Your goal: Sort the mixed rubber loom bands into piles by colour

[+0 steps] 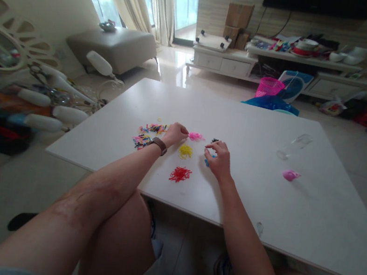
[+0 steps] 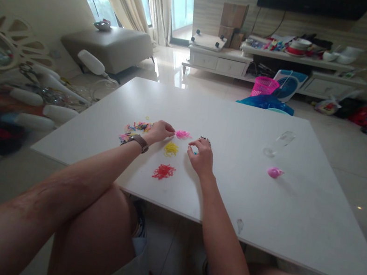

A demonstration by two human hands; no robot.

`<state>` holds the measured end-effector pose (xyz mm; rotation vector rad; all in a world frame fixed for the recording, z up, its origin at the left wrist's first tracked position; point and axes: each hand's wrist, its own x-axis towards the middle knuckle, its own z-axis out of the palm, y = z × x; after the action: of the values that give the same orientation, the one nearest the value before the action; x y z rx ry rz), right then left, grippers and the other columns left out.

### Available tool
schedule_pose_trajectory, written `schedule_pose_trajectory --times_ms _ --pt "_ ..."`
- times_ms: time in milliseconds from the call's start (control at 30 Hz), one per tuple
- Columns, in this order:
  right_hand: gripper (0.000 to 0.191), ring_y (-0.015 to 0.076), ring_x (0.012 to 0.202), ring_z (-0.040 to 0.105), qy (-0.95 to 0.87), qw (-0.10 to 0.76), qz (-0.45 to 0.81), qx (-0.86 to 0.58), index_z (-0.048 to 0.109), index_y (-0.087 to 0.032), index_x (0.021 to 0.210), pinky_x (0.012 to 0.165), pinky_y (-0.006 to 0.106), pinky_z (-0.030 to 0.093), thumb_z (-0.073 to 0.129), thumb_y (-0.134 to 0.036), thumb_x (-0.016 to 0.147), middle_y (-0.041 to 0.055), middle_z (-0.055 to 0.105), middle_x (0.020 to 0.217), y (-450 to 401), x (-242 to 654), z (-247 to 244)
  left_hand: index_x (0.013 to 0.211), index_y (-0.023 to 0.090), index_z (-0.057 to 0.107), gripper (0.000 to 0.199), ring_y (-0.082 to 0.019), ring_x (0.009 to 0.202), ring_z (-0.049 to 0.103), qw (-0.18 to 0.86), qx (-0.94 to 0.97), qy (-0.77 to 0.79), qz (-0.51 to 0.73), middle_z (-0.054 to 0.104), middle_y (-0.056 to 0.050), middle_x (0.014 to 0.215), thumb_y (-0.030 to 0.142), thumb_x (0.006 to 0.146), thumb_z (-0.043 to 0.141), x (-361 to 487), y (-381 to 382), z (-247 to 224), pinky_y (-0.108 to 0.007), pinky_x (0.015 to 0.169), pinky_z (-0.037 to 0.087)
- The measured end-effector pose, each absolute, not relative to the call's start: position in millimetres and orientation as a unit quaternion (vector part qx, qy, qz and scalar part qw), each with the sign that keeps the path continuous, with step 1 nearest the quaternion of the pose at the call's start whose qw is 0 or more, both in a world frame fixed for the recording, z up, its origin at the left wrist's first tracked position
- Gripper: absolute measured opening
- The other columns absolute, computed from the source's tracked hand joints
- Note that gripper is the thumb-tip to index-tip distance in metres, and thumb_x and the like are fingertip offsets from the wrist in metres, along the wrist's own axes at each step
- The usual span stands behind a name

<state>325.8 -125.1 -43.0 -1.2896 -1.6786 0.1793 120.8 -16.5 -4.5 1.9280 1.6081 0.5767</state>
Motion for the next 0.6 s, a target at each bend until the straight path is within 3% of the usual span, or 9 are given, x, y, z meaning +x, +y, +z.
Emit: schedule_pose_trajectory --times_ms 433,600 --pt "0.009 0.0249 0.093 0.060 -0.671 0.501 0.083 -0.541 0.070 -0.024 0.084 0.078 0.040 0.052 0.063 -0.019 0.084 0.0051 0.064 0.088 -124 329 -42 0.098 0.013 0.081 0.028 -0.020 0.082 0.071 0.234 0.695 0.636 0.240 0.079 -0.010 0.091 0.009 0.073 0.070 80 -7 -1 -0.026 0.076 0.054" --pt "0.009 0.0246 0.093 0.059 -0.666 0.498 0.090 -0.549 0.070 -0.024 0.083 0.077 0.039 0.052 0.062 -0.019 0.083 0.0054 0.065 0.088 -125 329 -40 0.100 0.014 0.080 0.027 -0.021 0.090 0.069 0.187 0.642 0.703 0.243 0.078 -0.011 0.099 0.018 0.075 0.071 40 -6 1 -0.027 0.079 0.052"
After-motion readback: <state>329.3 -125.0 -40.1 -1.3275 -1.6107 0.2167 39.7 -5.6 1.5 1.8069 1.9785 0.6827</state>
